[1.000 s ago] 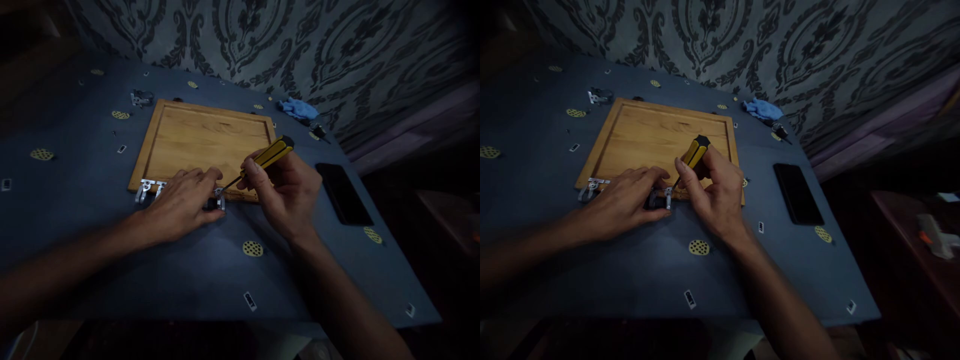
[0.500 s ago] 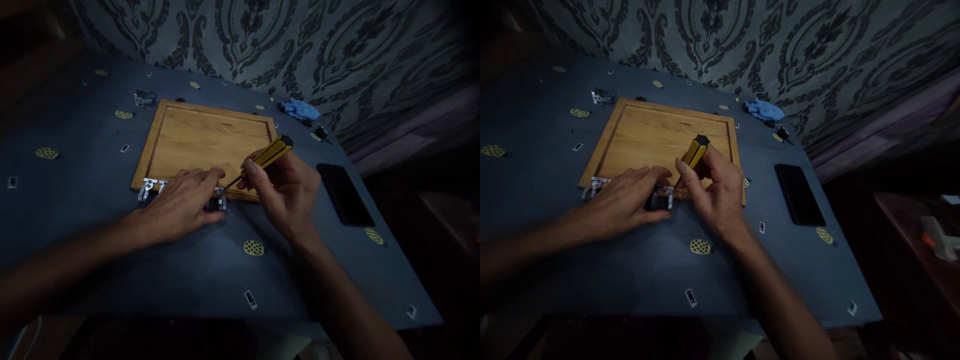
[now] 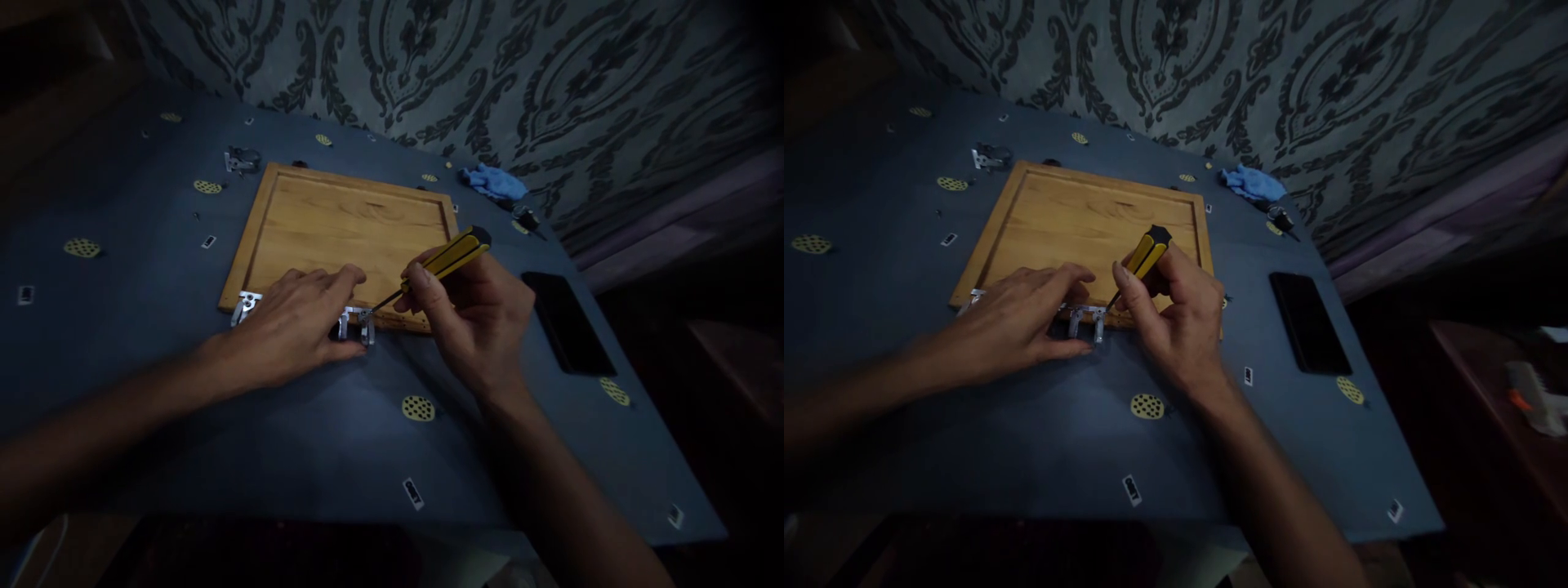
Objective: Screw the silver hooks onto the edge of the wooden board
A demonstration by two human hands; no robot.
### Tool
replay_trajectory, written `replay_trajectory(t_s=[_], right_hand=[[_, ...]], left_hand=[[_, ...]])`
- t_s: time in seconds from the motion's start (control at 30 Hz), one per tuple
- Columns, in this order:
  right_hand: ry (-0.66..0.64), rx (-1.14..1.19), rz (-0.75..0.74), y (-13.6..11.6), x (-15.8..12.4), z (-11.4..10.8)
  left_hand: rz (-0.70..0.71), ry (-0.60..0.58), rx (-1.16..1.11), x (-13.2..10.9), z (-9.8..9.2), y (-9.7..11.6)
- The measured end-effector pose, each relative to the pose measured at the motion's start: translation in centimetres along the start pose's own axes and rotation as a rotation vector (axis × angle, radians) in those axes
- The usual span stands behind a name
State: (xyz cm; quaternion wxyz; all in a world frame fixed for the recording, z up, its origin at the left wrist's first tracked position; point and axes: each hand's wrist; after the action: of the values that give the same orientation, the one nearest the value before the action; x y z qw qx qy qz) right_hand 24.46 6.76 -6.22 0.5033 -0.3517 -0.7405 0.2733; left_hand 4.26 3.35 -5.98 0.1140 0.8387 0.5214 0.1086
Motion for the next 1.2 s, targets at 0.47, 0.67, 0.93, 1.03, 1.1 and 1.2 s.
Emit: replay_trajectory(t_s=[0.47,0.67,0.93,1.03,1.1,1.2], right_hand=[[-0.010,-0.056,-0.012,-0.21,0.17,0.03],[-0.004,-0.046,-0.040,0.03,0.10,-0.04],[-0.015,-0.064,-0.026,-0.16,0.19,-0.10],[-0.012,-0.077,-0.018,-0.15,0.17,-0.11],[-0.013,-0.072,-0.016,-0.09,0.14,-0.11],[-0.012,-0.059,-0.022,-0.04,0.10,-0.08]], left_hand=[[0.023,-0.068,0.044,0.00,0.05,0.47],[0.010,-0.097,0.000,-0.15,-0.34,0.08],[0.003,-0.085,-0.012,-0.13,-0.28,-0.07],[-0.006,-0.081,-0.010,-0.02,-0.24,-0.07],[-0.010,-0.070,-0.008,0.03,-0.14,-0.07],[-0.013,-0.060,-0.015,0.01,0.04,-0.13]])
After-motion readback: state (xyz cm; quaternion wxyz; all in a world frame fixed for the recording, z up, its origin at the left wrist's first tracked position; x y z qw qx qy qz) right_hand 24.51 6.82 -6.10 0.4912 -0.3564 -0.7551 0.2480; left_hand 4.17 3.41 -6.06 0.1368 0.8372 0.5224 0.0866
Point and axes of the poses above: each hand's wrist, its own x-axis towards the middle knuckle, its own z-axis out of the palm, y = z × x, and after that the axes turned 6 degrees about x, right-handed
